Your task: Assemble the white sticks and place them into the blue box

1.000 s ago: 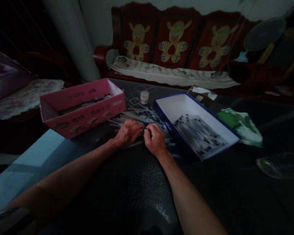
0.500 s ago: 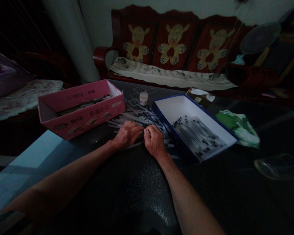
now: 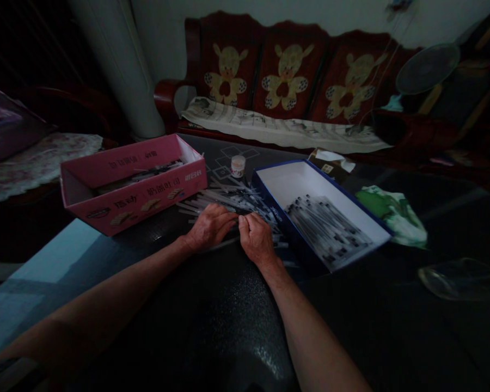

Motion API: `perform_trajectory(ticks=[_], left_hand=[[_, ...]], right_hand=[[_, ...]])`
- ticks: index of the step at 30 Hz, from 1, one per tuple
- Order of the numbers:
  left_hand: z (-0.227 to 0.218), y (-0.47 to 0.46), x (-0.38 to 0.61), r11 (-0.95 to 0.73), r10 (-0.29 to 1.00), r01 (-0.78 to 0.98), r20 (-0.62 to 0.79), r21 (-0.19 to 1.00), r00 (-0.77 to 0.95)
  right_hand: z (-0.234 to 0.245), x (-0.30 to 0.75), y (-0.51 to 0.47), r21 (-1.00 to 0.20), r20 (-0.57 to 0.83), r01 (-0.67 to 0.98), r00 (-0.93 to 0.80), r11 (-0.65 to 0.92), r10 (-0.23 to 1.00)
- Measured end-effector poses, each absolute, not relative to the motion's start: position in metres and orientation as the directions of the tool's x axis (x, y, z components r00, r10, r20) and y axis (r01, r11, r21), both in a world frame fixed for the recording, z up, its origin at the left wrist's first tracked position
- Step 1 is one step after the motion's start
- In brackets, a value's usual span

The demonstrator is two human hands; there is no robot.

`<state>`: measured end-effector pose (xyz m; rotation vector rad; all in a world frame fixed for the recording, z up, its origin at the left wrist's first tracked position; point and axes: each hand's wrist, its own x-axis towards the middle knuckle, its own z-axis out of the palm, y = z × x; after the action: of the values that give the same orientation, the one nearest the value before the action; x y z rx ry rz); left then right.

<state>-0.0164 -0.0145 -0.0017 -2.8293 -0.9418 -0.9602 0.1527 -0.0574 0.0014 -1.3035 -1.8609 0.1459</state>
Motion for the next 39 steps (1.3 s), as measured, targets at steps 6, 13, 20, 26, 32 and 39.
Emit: perform_trajectory(ticks=[6, 13, 20, 26, 32, 39], left_hand=[[-0.004, -0.012, -0.017, -0.815, 0.543, 0.55, 0.578, 0.185, 0.61], [-0.001, -0.015, -0.017, -0.839, 0.513, 0.517, 0.565, 0.17, 0.647], [-0.001, -0.014, -0.018, -0.837, 0.521, 0.512, 0.566, 0.192, 0.639], [0.003, -0.016, -0.017, -0.843, 0.513, 0.503, 0.566, 0.191, 0.645], [0.004, -0.015, -0.018, -0.852, 0.448, 0.5, 0.714, 0.158, 0.538], [0.0, -0.02, -0.015, -0.681, 0.716, 0.422, 0.664, 0.598, 0.216]], right_hand=[[0.003, 0.153, -0.06, -0.515, 0.588, 0.708, -0.117, 0.483, 0.8], [0.002, 0.152, -0.058, -0.531, 0.561, 0.704, -0.126, 0.472, 0.818], [0.002, 0.153, -0.057, -0.534, 0.552, 0.726, -0.089, 0.434, 0.829], [0.005, 0.15, -0.059, -0.567, 0.555, 0.705, -0.055, 0.426, 0.83], [0.003, 0.145, -0.056, -0.835, 0.366, 0.487, 0.142, 0.257, 0.92], [0.004, 0.151, -0.051, -0.974, 0.204, 0.169, 0.367, 0.15, 0.908]])
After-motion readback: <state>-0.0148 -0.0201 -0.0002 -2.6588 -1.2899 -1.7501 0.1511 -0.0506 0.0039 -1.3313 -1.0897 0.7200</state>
